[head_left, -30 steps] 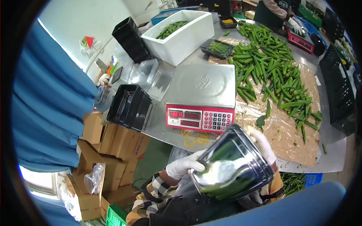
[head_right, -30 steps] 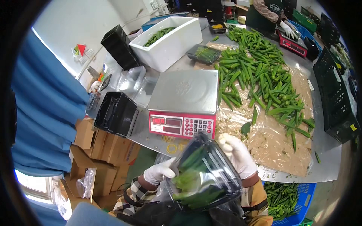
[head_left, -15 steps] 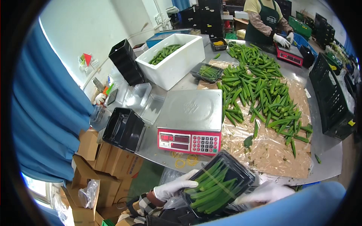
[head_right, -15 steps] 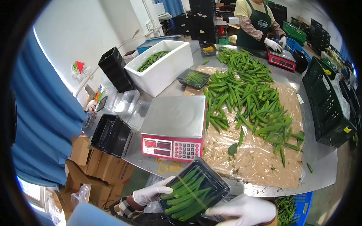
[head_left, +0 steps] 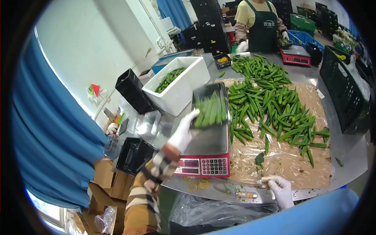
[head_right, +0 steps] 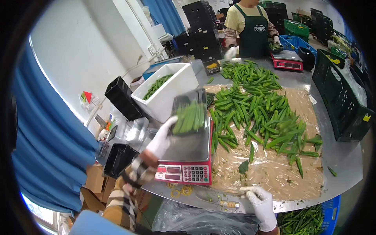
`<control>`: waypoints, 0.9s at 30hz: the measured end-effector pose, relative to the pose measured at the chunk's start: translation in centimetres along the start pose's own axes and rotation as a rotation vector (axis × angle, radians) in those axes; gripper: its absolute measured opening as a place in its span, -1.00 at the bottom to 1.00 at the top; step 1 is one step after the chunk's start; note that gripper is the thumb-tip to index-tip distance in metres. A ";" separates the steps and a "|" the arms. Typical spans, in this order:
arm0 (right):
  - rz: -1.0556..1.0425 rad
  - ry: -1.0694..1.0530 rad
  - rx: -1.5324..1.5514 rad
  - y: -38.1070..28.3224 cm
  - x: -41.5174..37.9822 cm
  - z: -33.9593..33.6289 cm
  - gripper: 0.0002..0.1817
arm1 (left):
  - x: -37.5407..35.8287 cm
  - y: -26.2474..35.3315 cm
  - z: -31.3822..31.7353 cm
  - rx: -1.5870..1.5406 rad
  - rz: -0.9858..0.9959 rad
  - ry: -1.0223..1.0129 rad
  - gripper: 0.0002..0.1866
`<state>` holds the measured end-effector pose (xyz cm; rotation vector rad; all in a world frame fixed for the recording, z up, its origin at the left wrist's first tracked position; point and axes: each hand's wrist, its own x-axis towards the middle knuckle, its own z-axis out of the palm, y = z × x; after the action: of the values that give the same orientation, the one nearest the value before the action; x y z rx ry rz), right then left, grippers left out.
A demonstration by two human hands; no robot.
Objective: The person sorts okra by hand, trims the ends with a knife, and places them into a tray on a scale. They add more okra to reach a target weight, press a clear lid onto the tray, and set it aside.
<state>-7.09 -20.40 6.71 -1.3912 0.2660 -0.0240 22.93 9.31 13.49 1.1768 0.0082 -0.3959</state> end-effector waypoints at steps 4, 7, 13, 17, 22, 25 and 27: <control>0.141 -0.041 0.054 1.4 -0.8 1.3 -0.82 | 10.4 3.2 -1.3 -0.065 0.016 -0.034 -0.30; 0.188 -0.003 0.029 2.2 -1.0 1.0 -0.81 | 10.8 2.8 -0.9 0.102 -0.064 0.286 -0.12; 0.148 0.001 0.074 4.5 0.5 -0.1 -0.80 | 1.0 2.5 -9.2 1.008 0.561 0.226 -0.39; 0.155 -0.029 0.046 4.6 1.4 0.7 -0.79 | -10.3 6.5 -16.6 1.404 0.783 0.627 -0.55; 0.098 -0.102 -0.020 5.3 1.8 2.6 -0.78 | -21.9 7.0 -23.2 1.494 -0.184 0.720 -0.56; 0.134 -0.150 -0.008 5.0 1.9 3.6 -0.77 | -23.9 2.4 -35.2 1.594 0.137 0.616 -0.63; 0.211 -0.154 -0.026 4.3 1.5 3.9 -0.77 | -23.6 2.2 -32.5 1.569 0.113 0.658 -0.67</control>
<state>-5.42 -16.12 2.86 -1.3764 0.2841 0.2605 8.11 46.21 7.68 2.7990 0.2366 0.2171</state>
